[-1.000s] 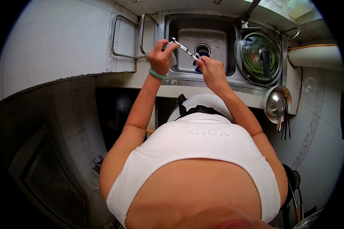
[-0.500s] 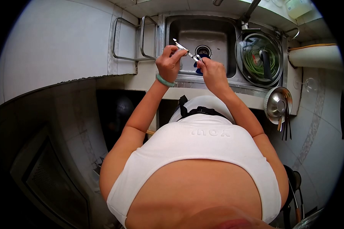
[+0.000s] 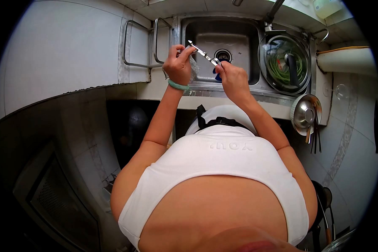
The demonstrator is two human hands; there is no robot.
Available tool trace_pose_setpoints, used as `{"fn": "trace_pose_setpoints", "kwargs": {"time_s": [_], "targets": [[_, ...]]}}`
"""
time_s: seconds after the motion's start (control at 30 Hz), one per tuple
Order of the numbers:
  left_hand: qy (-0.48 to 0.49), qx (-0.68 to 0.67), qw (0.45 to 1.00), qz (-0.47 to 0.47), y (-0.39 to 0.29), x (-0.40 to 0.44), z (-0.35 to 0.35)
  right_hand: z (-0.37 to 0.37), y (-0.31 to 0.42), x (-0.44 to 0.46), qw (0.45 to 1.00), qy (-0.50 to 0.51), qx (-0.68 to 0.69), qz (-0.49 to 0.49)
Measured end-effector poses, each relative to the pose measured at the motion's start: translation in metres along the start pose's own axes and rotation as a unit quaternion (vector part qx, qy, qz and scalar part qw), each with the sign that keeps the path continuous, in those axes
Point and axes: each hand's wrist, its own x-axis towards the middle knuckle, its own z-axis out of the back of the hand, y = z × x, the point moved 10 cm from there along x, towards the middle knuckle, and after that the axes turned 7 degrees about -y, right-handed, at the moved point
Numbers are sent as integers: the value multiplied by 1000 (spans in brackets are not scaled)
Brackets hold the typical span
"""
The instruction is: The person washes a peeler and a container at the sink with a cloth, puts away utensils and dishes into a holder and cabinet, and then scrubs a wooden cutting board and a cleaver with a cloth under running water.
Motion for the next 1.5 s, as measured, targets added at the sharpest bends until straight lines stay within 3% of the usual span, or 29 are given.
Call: {"fn": "trace_pose_setpoints", "kwargs": {"time_s": [0.17,0.23,0.3,0.37,0.43,0.53,0.63,0.77,0.83,0.87,0.93,1.03,1.1,1.17,1.23,1.43,1.5], "targets": [[26,-69,997,-14,-15,-21,-13,-6,-7,2,1000,10,-12,-3],[-18,-138,989,49,-7,-21,-7,-6,-10,2,1000,14,-21,-2],[-13,-147,988,48,-11,-22,-9,-5,-17,7,999,29,-30,-26],[-101,-210,962,141,4,-23,1,-4,-21,12,997,43,-39,-46],[-68,-176,971,146,1,-21,-4,2,-18,14,998,29,-42,-37],[-14,-115,993,-39,-39,-17,-9,3,-13,12,998,15,-58,-6],[33,-66,994,-74,-46,-22,-24,3,-10,10,996,-3,-85,16],[21,-63,991,-119,-48,-16,-18,4,-9,7,998,-1,-45,47],[13,-66,990,-125,-49,-13,-17,-2,-15,9,994,35,99,-27],[-5,-85,989,-125,-47,-11,-15,-1,-16,11,994,33,100,-28],[-22,-104,987,-124,-45,-11,-12,-21,-31,11,967,125,185,-122],[-42,-138,981,-133,-51,-12,-6,-10,-27,12,955,131,212,-161],[-5,-135,972,-190,-68,-17,-8,2,-20,13,976,87,166,-114],[12,-116,975,-188,-68,-21,-14,13,-7,13,990,44,120,-66],[4,-88,978,-187,-68,-22,-17,20,13,11,1000,26,-8,11],[30,44,981,-185,-71,-23,-26,14,8,7,998,1,-54,9],[47,20,988,-147,-70,-22,-31,11,4,8,998,11,-65,-5]]}}
